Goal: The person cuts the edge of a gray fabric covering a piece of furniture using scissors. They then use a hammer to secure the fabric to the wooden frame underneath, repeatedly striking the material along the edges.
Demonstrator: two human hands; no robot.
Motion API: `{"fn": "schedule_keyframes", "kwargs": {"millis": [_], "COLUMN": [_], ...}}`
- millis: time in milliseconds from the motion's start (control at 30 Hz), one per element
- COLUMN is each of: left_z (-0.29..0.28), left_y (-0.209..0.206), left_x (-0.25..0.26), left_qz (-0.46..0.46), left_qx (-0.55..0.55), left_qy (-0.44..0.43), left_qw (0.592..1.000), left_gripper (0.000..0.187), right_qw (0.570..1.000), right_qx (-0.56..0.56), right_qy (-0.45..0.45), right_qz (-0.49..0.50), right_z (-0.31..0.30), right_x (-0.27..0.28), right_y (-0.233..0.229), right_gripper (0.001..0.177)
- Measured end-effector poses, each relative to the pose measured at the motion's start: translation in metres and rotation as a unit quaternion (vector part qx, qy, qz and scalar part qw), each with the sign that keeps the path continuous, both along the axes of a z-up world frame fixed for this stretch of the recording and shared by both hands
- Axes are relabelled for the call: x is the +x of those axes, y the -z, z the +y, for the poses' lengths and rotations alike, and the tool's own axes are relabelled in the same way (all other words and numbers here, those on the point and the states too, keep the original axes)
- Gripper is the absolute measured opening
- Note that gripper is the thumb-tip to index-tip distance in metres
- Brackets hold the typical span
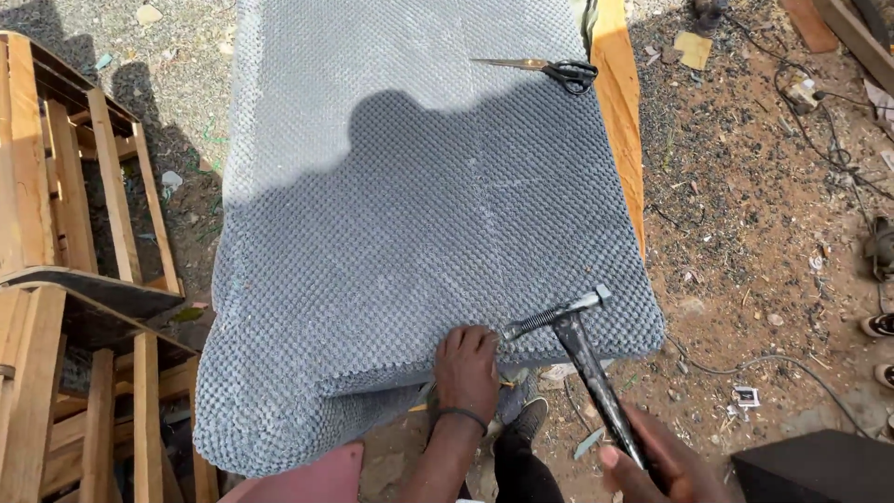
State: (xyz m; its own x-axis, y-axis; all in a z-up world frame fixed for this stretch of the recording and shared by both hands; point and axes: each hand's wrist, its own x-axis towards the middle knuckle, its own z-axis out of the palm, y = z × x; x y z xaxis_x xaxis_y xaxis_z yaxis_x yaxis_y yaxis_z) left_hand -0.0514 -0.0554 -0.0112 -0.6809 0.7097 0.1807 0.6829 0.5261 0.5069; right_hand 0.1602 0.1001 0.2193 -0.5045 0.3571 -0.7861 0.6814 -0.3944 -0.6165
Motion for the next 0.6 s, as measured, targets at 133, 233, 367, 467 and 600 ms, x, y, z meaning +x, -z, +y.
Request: {"fn": "schedule_keyframes", "kwargs": {"millis": [133,233,367,467,600], "left_z": [-0.01,-0.018,-0.014,-0.004,-0.004], "left_y": [0.007,0.017,0.018,0.02,0.022], "left_x": [0.003,-0.004,-0.005,-0.006,-0.005], "left_qz": [-0.037,-0.055,0.012,0.024,-0.004], "left_qx": [-0.002,0.046,0.022,-0.027,-0.025], "left_qy": [0.004,0.009,0.026,0.031,0.009], "left_qw": [0.999,0.997,0.999,0.999,1.0], "left_gripper": [0.044,0.041,0.038,0.033,0.04], "right_qw": [0.967,0.924,0.883,0.872,0.86], "right_qx": [0.207,0.288,0.341,0.371,0.403], "right_qy": [-0.031,-0.148,-0.217,-0.232,-0.234], "right_qz": [-0.146,-0.203,-0.239,-0.22,-0.207], "right_z": [-0.021,-0.015,-0.018,-0.019,-0.028], "right_x": [-0.048,-0.043,-0.038,-0.043,-0.052], "right_y": [-0.025,-0.006,0.025,0.033,0.036], "right_gripper": [0.072,0.051,0.059,0.06,0.062]}}
